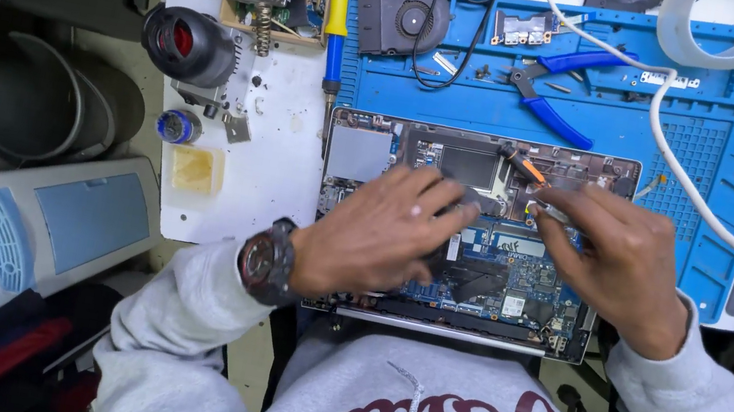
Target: Removing a cooling fan from a laptop motherboard using a screwdriver
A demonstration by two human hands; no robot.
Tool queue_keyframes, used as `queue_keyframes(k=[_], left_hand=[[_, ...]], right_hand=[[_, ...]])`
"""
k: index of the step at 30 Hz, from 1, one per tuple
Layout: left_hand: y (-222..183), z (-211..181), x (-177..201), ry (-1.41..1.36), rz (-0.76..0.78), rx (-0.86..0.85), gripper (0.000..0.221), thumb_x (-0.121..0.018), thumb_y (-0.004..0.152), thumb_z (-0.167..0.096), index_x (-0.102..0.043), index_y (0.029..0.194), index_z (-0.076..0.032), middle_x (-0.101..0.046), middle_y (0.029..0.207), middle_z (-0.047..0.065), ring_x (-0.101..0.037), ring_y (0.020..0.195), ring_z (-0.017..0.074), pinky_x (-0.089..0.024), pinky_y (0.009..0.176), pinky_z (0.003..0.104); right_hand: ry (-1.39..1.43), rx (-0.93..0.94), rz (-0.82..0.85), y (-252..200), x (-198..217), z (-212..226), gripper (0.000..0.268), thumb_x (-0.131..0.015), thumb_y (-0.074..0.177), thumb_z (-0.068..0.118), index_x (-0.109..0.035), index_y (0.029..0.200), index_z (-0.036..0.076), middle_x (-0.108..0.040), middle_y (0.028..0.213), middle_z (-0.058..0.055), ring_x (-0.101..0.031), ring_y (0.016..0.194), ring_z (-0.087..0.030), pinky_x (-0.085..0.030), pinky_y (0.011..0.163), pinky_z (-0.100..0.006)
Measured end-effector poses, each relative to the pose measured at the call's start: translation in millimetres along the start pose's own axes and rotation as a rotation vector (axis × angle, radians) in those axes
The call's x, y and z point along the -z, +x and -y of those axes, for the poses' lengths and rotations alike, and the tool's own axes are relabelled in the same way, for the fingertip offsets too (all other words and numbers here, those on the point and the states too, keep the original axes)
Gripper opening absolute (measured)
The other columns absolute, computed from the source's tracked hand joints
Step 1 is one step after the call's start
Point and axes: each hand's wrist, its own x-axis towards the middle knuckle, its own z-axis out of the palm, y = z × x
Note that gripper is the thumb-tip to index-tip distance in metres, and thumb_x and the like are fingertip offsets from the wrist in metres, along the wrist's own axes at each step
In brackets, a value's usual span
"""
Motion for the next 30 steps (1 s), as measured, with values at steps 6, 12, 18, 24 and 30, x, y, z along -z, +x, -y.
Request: queue_keyframes(k=[6, 12, 18, 24, 30], left_hand=[[-21, -27, 15, 0.003, 0.051, 0.037, 0.078, -0.083, 0.082, -0.019, -0.047, 0.15, -0.005, -0.057, 0.137, 0.028, -0.054, 0.133, 0.0446, -0.047, 0.109, 0.053], [-26, -28, 7, 0.059, -0.015, 0.039, 0.081, -0.083, 0.084, -0.026, -0.043, 0.152, -0.004, -0.058, 0.134, 0.026, -0.053, 0.134, 0.0442, -0.05, 0.106, 0.052], [-27, -23, -5, 0.064, -0.098, 0.047, 0.079, -0.079, 0.084, -0.039, -0.047, 0.149, -0.006, -0.062, 0.125, 0.023, -0.06, 0.125, 0.0416, -0.051, 0.103, 0.053], [-30, -33, 14, -0.197, -0.456, 0.057, 0.071, -0.077, 0.084, -0.045, -0.059, 0.136, 0.0, -0.066, 0.11, 0.026, -0.069, 0.102, 0.0439, -0.058, 0.083, 0.052], [-28, -44, -2, -0.213, -0.705, 0.03, 0.068, -0.079, 0.085, -0.046, -0.059, 0.134, -0.002, -0.058, 0.115, 0.02, -0.067, 0.091, 0.0376, -0.06, 0.076, 0.048]], right_hand=[[0.134, -0.081, 0.024, 5, -2, 19, 0.014, -0.073, 0.092, 0.008, -0.079, 0.104, 0.004, -0.068, 0.063, -0.011, -0.06, 0.049, -0.021, -0.048, 0.048, -0.031], [0.137, -0.048, 0.054, 2, -13, 22, 0.014, -0.073, 0.091, 0.01, -0.077, 0.104, 0.005, -0.07, 0.068, -0.013, -0.06, 0.046, -0.02, -0.048, 0.044, -0.032], [0.302, -0.135, 0.028, 1, -17, 32, 0.014, -0.068, 0.097, 0.014, -0.077, 0.1, 0.003, -0.071, 0.07, -0.014, -0.057, 0.043, -0.02, -0.044, 0.042, -0.032], [0.956, -0.433, 0.016, -14, -40, 35, 0.051, -0.068, 0.09, 0.011, -0.056, 0.139, 0.001, -0.074, 0.103, -0.028, -0.064, 0.046, -0.017, -0.053, 0.038, -0.027], [1.474, -0.531, 0.153, -42, -74, 20, 0.062, -0.053, 0.097, 0.039, -0.044, 0.147, 0.002, -0.07, 0.11, -0.034, -0.044, 0.03, -0.003, -0.04, 0.025, -0.016]])
